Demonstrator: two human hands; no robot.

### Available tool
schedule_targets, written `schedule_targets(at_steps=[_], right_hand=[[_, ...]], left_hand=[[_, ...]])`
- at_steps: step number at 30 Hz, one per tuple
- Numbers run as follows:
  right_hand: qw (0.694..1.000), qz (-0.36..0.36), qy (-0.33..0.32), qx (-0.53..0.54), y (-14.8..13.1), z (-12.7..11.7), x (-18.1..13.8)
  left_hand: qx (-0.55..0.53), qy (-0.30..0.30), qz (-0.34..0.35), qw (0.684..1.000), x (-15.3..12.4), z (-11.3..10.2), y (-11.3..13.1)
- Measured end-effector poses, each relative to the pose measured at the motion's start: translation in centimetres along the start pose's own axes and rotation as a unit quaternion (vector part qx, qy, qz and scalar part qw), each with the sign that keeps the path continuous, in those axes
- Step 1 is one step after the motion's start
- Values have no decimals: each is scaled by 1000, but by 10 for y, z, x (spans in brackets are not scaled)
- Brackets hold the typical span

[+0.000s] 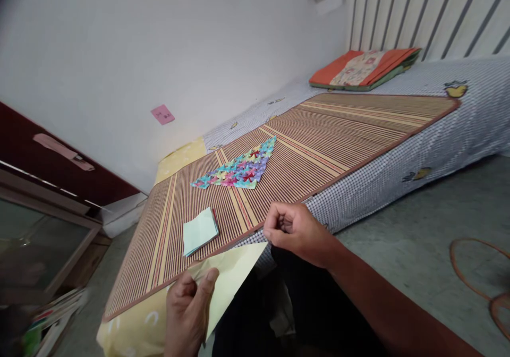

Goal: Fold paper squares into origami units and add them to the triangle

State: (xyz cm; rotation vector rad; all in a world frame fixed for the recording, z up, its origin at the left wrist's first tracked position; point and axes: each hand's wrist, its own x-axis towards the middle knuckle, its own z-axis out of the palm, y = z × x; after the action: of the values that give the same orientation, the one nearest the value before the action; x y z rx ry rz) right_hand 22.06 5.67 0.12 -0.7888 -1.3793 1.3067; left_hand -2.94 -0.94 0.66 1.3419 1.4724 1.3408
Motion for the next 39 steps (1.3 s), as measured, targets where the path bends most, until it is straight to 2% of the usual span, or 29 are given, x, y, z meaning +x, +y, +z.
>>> schedule_targets(at_steps=[3, 6, 8, 11, 13, 16, 20, 23, 26, 28, 30, 33, 36, 39], right_hand=[[999, 10, 1, 38, 9, -2, 1], [993, 44, -73, 78, 17, 12, -3], [984, 92, -119, 98, 19, 28, -8], [985, 107, -116, 73, 19, 47, -13], [988, 121, -90, 38, 18, 52, -15], [990, 136, -46, 7, 17, 48, -14], [992, 79, -96, 4, 21, 34, -11], [995, 53, -86, 5, 24, 19, -9], [998, 47, -45, -17, 23, 2, -6], [997, 35, -6, -64, 16, -5, -2], [992, 26, 1, -122, 4, -2, 2], [979, 28, -63, -192, -15, 18, 6], [957, -15, -119, -265, -20, 45, 7], [936, -58, -104, -331, -8, 60, 5]], left_hand=[[-18, -5, -19, 1000, 0, 4, 2], [-58, 1, -53, 997, -1, 11, 5], [-90, -8, -71, 993, -2, 14, 5], [-98, -42, -77, 991, -1, 15, 4], [-99, -50, -75, 991, -1, 14, 3], [-117, -35, -78, 989, -1, 13, 4], [-125, -37, -90, 987, -2, 16, 8], [-125, -30, -86, 988, 0, 15, 8], [-99, -69, -70, 990, 5, 9, 5], [-66, -119, -68, 988, 10, 5, 3], [-23, -174, -63, 982, 14, 3, 4], [39, -235, -39, 971, 19, 8, 9], [73, -278, 0, 958, 22, 16, 16], [71, -281, 12, 957, 23, 18, 21]])
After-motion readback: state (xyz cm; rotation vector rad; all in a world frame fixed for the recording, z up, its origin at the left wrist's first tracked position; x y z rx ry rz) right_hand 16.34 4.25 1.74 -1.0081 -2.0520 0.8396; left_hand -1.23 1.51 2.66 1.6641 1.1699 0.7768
